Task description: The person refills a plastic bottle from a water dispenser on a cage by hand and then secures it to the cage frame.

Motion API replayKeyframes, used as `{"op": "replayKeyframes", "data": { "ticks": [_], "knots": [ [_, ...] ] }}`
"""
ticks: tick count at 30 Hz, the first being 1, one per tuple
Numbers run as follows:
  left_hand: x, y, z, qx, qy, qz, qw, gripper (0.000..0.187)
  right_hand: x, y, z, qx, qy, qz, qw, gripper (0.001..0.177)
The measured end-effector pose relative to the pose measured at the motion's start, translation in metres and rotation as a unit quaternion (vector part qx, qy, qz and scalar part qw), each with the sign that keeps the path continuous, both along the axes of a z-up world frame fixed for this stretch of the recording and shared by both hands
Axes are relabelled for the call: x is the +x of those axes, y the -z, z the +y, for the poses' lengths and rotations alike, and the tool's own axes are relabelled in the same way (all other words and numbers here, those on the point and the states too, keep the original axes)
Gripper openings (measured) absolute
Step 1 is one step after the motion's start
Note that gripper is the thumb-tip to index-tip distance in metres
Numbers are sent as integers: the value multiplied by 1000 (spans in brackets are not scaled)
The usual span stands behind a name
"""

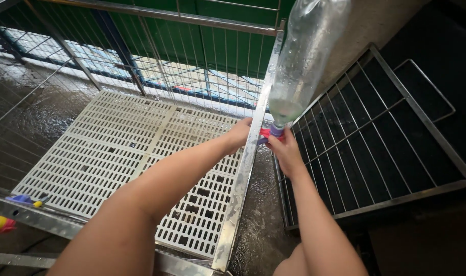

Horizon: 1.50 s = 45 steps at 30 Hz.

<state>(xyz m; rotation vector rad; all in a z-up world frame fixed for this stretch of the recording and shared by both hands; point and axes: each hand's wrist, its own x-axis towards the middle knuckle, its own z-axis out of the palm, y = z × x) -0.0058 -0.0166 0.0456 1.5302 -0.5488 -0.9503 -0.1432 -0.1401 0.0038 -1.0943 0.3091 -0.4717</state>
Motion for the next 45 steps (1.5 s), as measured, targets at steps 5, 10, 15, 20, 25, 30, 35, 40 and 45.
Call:
{"op": "replayKeyframes", "data": {
  "ticks": [5, 10, 15, 20, 25, 30, 35, 40, 45],
  "knots": [
    [-3, -18, 14, -33, 102, -28, 994, 60, 5, -21, -2, -239, 104, 65, 963, 33],
    [-4, -12, 20, -31, 112, -247, 962, 65, 5, -36, -1, -232, 108, 90, 963, 35],
    [-1, -6, 16, -18, 120, -377, 918, 59, 4, -31, -11, -245, 69, 63, 965, 34],
    [0, 1, 19, -6, 85, -346, 934, 72, 2, -32, -7, -236, 66, 11, 969, 38],
    [4, 0, 18, -49, 105, -349, 930, 75, 5, -40, 9, -224, 125, 25, 966, 45],
    [-4, -13, 22, 38, 84, -391, 916, 68, 10, -36, 16, -233, 173, 0, 957, 40],
    [-4, -18, 25, 42, 97, -372, 922, 69, 7, -37, 4, -239, 108, 0, 965, 38],
    [-2, -16, 22, 77, 96, -393, 911, 79, 7, -37, 5, -239, 103, -4, 966, 36],
    [0, -13, 23, 80, 92, -384, 915, 77, 7, -38, 4, -263, 93, -14, 960, 38]
  ]
}}
